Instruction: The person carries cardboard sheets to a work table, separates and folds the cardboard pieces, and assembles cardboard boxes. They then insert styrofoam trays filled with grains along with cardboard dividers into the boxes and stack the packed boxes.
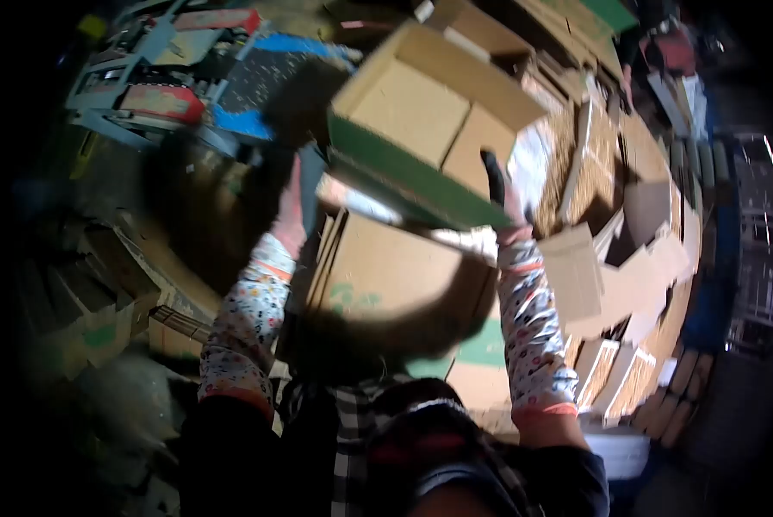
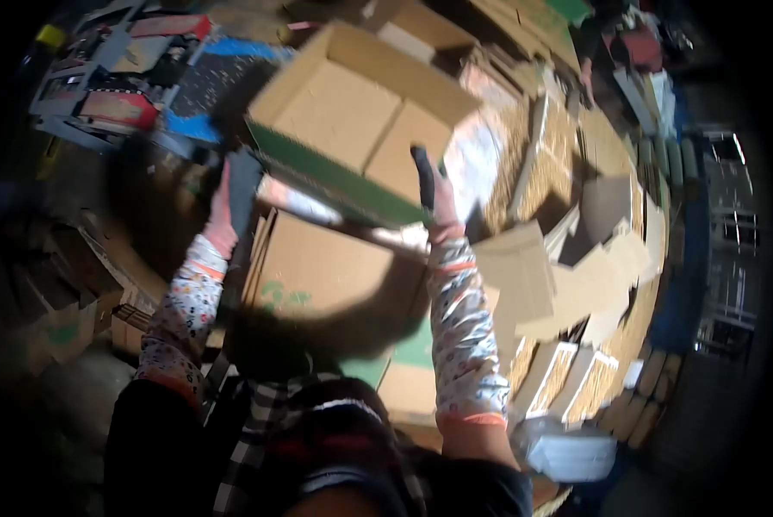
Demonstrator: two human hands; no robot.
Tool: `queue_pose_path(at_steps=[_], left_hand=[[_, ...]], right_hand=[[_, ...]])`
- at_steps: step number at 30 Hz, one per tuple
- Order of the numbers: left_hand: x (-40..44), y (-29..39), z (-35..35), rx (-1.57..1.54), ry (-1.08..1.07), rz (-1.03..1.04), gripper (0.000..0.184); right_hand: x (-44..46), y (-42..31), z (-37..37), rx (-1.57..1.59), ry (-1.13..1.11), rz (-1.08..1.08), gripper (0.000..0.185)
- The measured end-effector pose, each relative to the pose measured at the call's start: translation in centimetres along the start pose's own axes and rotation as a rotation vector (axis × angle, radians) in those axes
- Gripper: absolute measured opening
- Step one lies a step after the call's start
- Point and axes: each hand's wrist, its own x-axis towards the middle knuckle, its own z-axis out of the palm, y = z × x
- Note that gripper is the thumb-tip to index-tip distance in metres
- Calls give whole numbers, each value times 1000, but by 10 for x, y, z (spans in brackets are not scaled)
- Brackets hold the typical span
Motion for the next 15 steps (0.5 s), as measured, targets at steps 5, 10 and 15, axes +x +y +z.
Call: queue_pose_path(at_steps=[5, 10, 15], left_hand=[[-51, 60, 18, 553, -124, -37, 52], [-113, 72, 91, 1318, -242, -128, 81], [-187, 166, 139, 293, -230, 360, 29]], right_hand=[[-142, -55, -83, -385, 440, 68, 63], [-293, -8, -134, -283, 321, 178, 51], [-271, -168, -157, 565, 638, 6, 51]])
